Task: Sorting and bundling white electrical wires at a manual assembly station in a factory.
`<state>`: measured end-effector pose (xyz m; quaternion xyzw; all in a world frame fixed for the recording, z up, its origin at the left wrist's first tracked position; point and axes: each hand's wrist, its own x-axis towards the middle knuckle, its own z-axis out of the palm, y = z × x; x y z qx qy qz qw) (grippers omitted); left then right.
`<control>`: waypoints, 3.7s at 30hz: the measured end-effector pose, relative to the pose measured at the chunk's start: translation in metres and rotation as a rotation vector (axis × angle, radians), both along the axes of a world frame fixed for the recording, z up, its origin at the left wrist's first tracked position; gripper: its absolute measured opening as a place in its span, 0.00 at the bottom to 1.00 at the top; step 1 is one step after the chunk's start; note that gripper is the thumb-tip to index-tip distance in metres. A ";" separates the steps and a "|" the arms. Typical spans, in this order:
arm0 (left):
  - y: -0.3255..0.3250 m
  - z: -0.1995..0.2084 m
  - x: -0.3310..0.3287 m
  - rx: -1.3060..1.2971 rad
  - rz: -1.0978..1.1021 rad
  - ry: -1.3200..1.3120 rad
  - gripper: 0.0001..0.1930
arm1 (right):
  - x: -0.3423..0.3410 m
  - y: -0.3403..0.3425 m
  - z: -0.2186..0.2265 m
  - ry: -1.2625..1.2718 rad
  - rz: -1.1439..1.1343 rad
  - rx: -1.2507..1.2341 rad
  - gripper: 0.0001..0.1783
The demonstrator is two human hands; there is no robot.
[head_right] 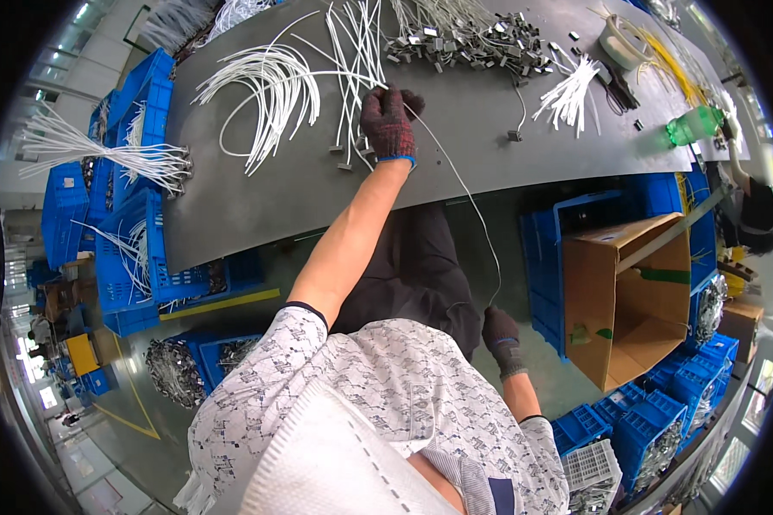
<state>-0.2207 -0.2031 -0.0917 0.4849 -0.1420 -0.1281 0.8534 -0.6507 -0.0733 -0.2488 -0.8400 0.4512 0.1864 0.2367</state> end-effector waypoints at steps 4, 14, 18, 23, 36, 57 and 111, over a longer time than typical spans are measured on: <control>0.001 -0.014 -0.017 0.100 -0.109 -0.006 0.05 | 0.009 0.003 0.003 -0.129 -0.004 0.019 0.10; 0.010 -0.068 -0.012 0.612 -0.737 -0.123 0.11 | -0.036 0.003 -0.022 0.075 0.052 0.095 0.13; 0.018 -0.041 -0.016 0.479 -0.766 0.070 0.13 | 0.042 -0.054 0.020 -0.289 0.161 0.017 0.12; 0.040 -0.044 -0.043 0.407 -0.951 0.128 0.12 | 0.155 -0.077 0.129 -0.980 -0.202 -0.018 0.13; 0.074 -0.028 -0.056 0.207 -0.972 0.291 0.12 | 0.212 -0.107 0.138 -1.133 -0.413 0.093 0.28; 0.104 -0.080 0.187 1.170 0.075 -0.594 0.18 | 0.255 -0.315 0.038 -0.615 -0.494 -0.856 0.36; 0.034 -0.022 -0.008 0.338 -0.650 0.048 0.11 | -0.010 -0.004 -0.058 -0.038 -0.006 0.042 0.14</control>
